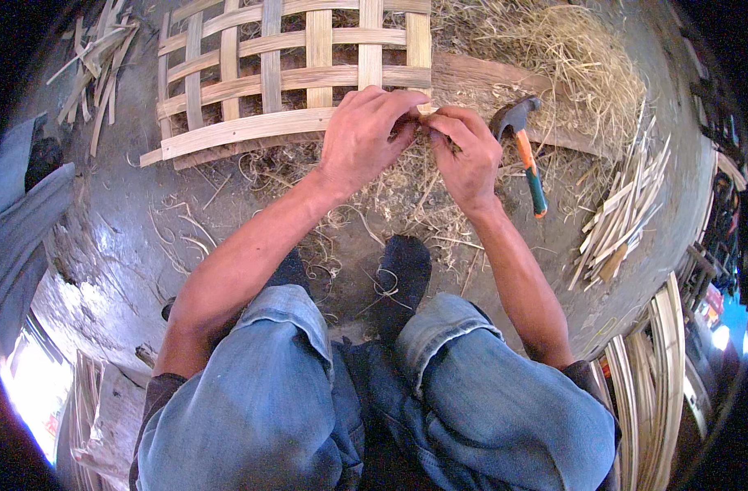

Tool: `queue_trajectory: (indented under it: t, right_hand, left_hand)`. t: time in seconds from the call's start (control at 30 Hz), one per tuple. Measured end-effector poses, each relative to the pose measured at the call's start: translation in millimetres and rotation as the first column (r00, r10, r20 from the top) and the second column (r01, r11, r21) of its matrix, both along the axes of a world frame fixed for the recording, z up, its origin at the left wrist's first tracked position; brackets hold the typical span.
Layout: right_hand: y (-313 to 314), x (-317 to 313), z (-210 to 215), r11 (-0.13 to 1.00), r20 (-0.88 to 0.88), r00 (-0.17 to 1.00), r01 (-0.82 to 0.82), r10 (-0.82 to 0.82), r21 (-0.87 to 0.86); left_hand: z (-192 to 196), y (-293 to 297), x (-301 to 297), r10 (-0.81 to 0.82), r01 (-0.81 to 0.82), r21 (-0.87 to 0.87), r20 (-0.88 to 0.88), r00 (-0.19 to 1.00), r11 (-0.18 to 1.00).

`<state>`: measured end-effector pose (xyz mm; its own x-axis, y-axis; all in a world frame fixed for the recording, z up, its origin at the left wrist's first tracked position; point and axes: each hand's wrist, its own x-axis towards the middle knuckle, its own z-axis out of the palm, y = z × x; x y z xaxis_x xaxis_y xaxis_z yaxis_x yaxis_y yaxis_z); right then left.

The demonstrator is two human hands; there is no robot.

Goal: The person weaves thin wooden strips into a rectangular basket frame, securing the edges with a hammer and nails. They adjust the strips and tap them into place to form a grid pattern.

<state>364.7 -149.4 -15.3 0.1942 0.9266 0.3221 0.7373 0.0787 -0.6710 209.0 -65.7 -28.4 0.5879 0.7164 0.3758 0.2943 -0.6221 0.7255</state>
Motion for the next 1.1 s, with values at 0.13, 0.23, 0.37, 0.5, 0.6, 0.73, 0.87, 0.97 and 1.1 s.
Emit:
queue_trajectory:
  t: [0.13, 0.23, 0.37, 0.5, 0.6, 0.73, 0.87, 0.97, 1.1]
  right_hand:
    - [-1.0, 5.3, 9.1, 1.0, 0.065, 0.998, 0.022, -0.021, -0.008]
    - [-11.3, 27.1, 27.2, 0.98, 0.085, 0.977, 0.198, -0.196, -0.019]
    - [-55.8, 93.0, 14.2, 0.896, 0.158, 0.911, 0.406, -0.381, -0.178]
    - [-71.8, 105.5, 5.6, 0.891, 0.148, 0.954, 0.295, -0.259, -0.344]
    - [-71.2, 107.0, 6.6, 0.927, 0.299, 0.934, 0.276, -0.197, -0.254]
    - [-82.9, 63.1, 29.0, 0.84, -0.04, 0.917, 0.344, -0.396, -0.42]
    - [-76.4, 22.4, 35.9, 0.869, -0.138, 0.958, 0.16, -0.251, -0.468]
    - [-67.0, 3.6, 34.0, 0.87, -0.126, 0.976, 0.099, -0.18, -0.483]
    - [-63.1, -2.1, 28.3, 0.906, -0.027, 0.991, 0.111, -0.134, -0.409]
  left_hand:
    - [-4.4, -0.1, 1.9, -0.003, 0.003, 0.012, -0.002, 1.0, 1.0]
    - [-4.5, 0.1, -3.3, 0.01, -0.008, 0.044, -0.036, 0.999, 0.999]
    - [-3.1, -0.3, 0.6, 0.011, -0.01, 0.036, -0.033, 0.999, 0.999]
    - [-3.7, -0.9, 3.0, 0.008, -0.008, 0.035, -0.02, 1.0, 0.999]
    - [-0.7, -0.4, 3.6, 0.008, -0.008, -0.001, -0.055, 0.998, 1.0]
    - [1.6, -0.3, 2.1, 0.024, -0.025, -0.026, -0.05, 0.998, 0.999]
    - [1.6, -0.9, 1.5, 0.012, -0.014, -0.044, -0.06, 0.998, 0.999]
    - [1.6, 0.2, 0.2, 0.005, -0.007, -0.03, -0.06, 0.998, 1.0]
    - [-1.4, -0.2, 2.8, 0.011, -0.012, -0.016, -0.051, 0.999, 1.0]
